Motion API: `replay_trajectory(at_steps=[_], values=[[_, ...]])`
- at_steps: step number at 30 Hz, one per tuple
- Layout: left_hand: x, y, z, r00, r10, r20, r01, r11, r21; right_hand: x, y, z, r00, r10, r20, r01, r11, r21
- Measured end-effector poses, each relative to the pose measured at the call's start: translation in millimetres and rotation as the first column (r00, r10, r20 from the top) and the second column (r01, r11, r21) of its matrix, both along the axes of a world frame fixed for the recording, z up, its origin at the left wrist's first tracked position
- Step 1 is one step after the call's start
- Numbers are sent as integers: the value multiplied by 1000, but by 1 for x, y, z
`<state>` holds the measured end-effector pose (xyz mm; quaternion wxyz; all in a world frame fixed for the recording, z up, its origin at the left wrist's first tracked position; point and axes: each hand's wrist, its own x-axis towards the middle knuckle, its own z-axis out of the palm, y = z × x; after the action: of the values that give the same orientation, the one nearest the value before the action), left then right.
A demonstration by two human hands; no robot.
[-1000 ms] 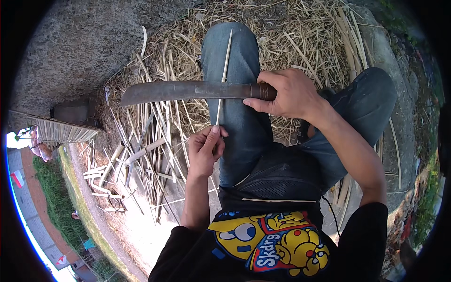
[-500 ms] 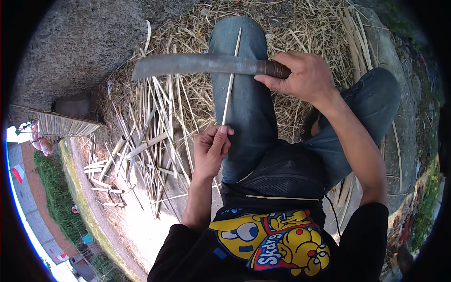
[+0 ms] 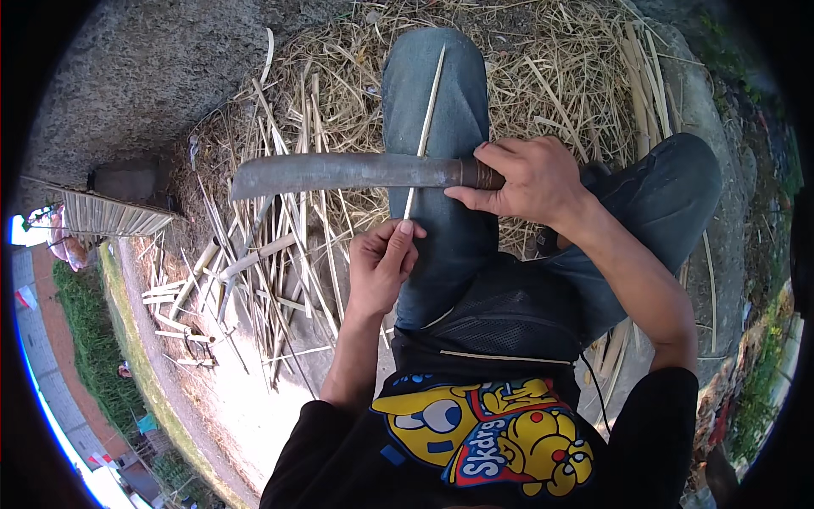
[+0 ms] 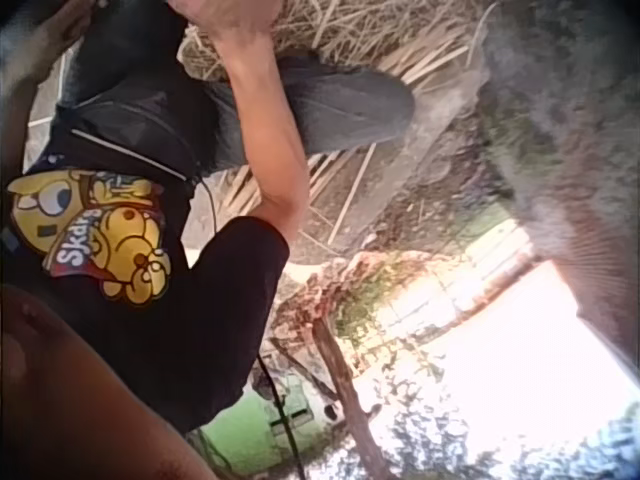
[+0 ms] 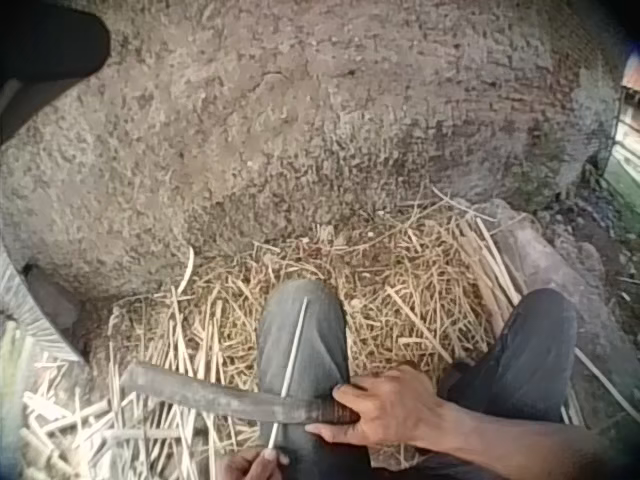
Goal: The person shaves a thin bamboo stick using a large blade, repeatedly pulling the blade along the stick to smooth and thin it.
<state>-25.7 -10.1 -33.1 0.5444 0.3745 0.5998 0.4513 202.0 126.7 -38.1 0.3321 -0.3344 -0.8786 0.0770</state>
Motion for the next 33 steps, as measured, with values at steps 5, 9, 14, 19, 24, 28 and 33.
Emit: replay_trajectory(at_steps=[5,9,14,19,24,28,33], values=[[2,-7,-4,996,8,93,-6,1000,-15,3,18,2,1000,-20,17,19,999,25],[5,-9,-2,975,-4,221,8,1000,-18,10,34,5,995,-91,-47,91,996,5],[8,-2,-2,967,1,253,15,998,-60,3,7,3,996,45,75,-48,998,40],[1,-7,-1,913,-24,408,52,997,-56,13,41,10,994,-109,17,109,994,1],[8,-5,0,843,33,536,24,995,-100,7,17,-4,999,5,34,-7,999,52],[6,-9,2,886,14,464,29,996,-85,6,16,-2,998,40,50,-46,990,132],[4,-18,0,921,-12,389,38,998,-59,26,50,9,978,-204,36,205,978,-26]])
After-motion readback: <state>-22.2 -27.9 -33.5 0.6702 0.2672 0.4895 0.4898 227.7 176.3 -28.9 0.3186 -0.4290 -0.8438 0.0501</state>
